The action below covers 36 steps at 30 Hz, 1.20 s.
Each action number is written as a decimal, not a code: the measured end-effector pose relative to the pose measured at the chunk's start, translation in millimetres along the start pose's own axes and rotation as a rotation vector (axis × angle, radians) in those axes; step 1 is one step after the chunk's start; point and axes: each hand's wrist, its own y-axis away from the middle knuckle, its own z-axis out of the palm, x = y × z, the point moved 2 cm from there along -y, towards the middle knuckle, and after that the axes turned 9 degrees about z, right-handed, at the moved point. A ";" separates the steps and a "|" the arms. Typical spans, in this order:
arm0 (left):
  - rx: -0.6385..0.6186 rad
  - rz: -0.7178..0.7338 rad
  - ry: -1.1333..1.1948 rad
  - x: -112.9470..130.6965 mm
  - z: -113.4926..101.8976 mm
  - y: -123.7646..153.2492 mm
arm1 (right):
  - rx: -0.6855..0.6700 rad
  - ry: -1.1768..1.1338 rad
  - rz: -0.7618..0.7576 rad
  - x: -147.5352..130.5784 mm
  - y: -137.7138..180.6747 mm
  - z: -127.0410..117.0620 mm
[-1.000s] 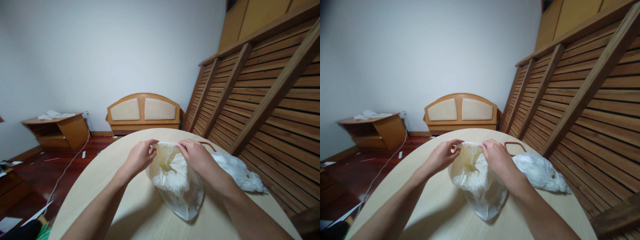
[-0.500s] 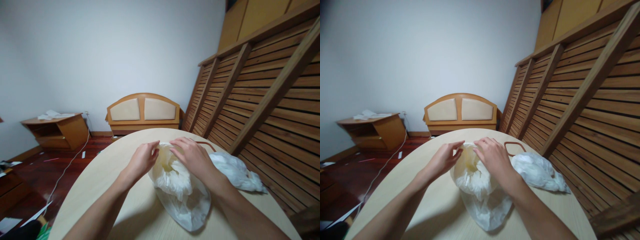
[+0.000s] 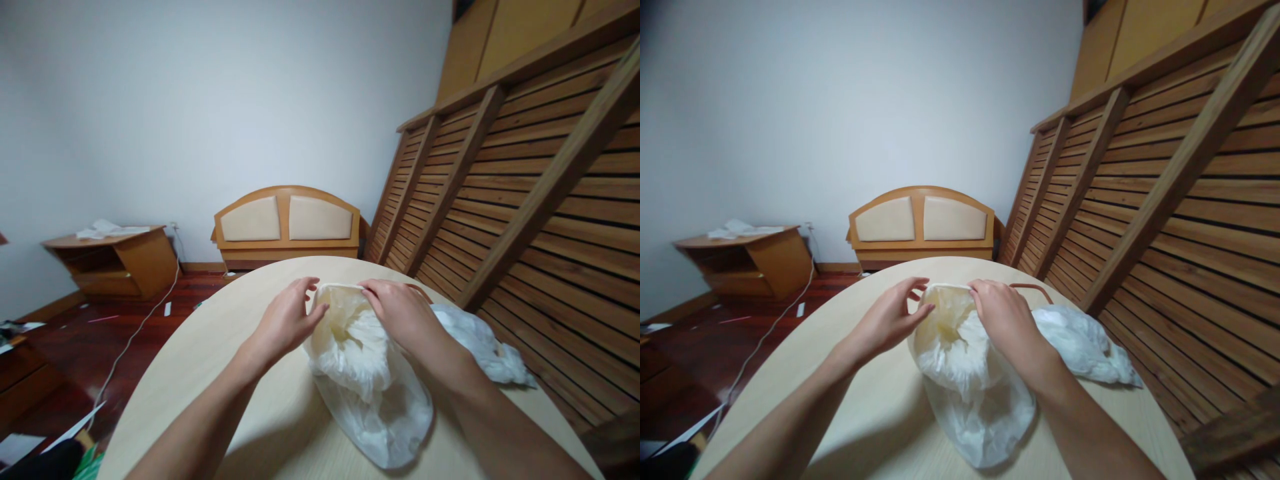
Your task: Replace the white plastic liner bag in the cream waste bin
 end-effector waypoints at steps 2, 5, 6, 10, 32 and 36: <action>-0.008 -0.008 -0.017 0.1 -1.2 -0.5 | -0.002 -0.008 0.001 -0.2 0.3 -0.5; -0.010 -0.031 -0.046 -1.1 -1.4 -3.0 | -0.017 -0.049 -0.025 -1.4 1.1 -0.8; -0.010 -0.038 -0.058 -2.2 -1.0 -4.0 | -0.025 -0.072 -0.040 -2.0 1.3 -0.6; -0.064 -0.038 -0.039 -7.3 1.9 -6.2 | -0.036 -0.119 -0.049 -2.7 0.5 1.1; 0.094 0.055 -0.232 -2.8 4.3 -7.8 | -0.035 -0.278 -0.016 -4.5 6.1 9.2; 0.088 0.059 -0.229 1.6 5.2 -7.2 | -0.094 -0.224 -0.008 -7.5 7.0 10.3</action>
